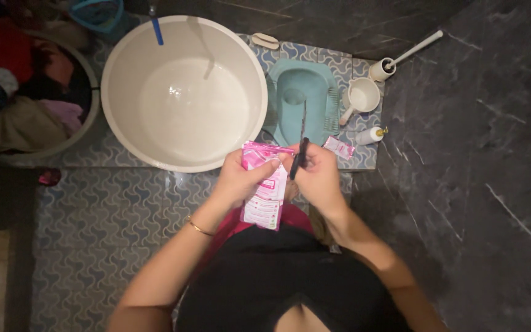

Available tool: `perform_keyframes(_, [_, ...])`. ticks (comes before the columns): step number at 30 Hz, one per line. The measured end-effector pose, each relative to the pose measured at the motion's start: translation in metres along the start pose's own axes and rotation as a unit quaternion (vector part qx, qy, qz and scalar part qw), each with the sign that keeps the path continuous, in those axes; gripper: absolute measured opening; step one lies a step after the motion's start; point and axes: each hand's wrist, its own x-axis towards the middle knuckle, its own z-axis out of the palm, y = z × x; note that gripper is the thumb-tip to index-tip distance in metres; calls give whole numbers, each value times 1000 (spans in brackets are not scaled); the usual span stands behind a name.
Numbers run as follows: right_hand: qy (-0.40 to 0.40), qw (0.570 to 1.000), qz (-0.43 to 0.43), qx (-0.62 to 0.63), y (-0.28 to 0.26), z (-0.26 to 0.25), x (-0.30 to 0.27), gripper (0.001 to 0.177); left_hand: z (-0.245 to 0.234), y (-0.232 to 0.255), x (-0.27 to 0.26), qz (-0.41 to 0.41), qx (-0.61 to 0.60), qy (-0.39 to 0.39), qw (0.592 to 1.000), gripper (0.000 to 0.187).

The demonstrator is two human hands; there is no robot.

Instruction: The person cuts open several packets of detergent with a pair of scissors in a bathroom.

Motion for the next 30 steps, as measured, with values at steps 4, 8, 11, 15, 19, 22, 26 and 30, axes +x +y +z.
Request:
perform_keyframes(4, [-13,998,54,15,19,-10,5,13,-1,-14,3,-25,-39,65,997,21])
perform_keyframes(8, [-72,997,20,-18,17,-52,4,22,-17,-39,20,-51,-88,93,990,22])
perform_keyframes(11, [-207,971,60,-108,21,-88,-11,18,-28,-47,29,-117,-100,50,987,24])
perform_keyframes(15, [-369,904,120,-180,44,-108,-15,18,-39,-97,50,-123,-70,41,989,24])
perform_keyframes(19, [-194,962,180,-63,64,-114,16,17,-24,-130,64,-163,-15,21,986,24])
perform_keyframes(22, [-129,976,150,-95,77,-102,36,15,-8,-141,67,-184,6,-8,983,25])
perform_keyframes(26, [-76,978,149,-127,93,-96,35,12,13,-138,74,-196,-27,23,980,21])
perform_keyframes(30, [-77,971,130,-184,79,-100,38,11,25,-122,78,-147,-40,43,987,19])
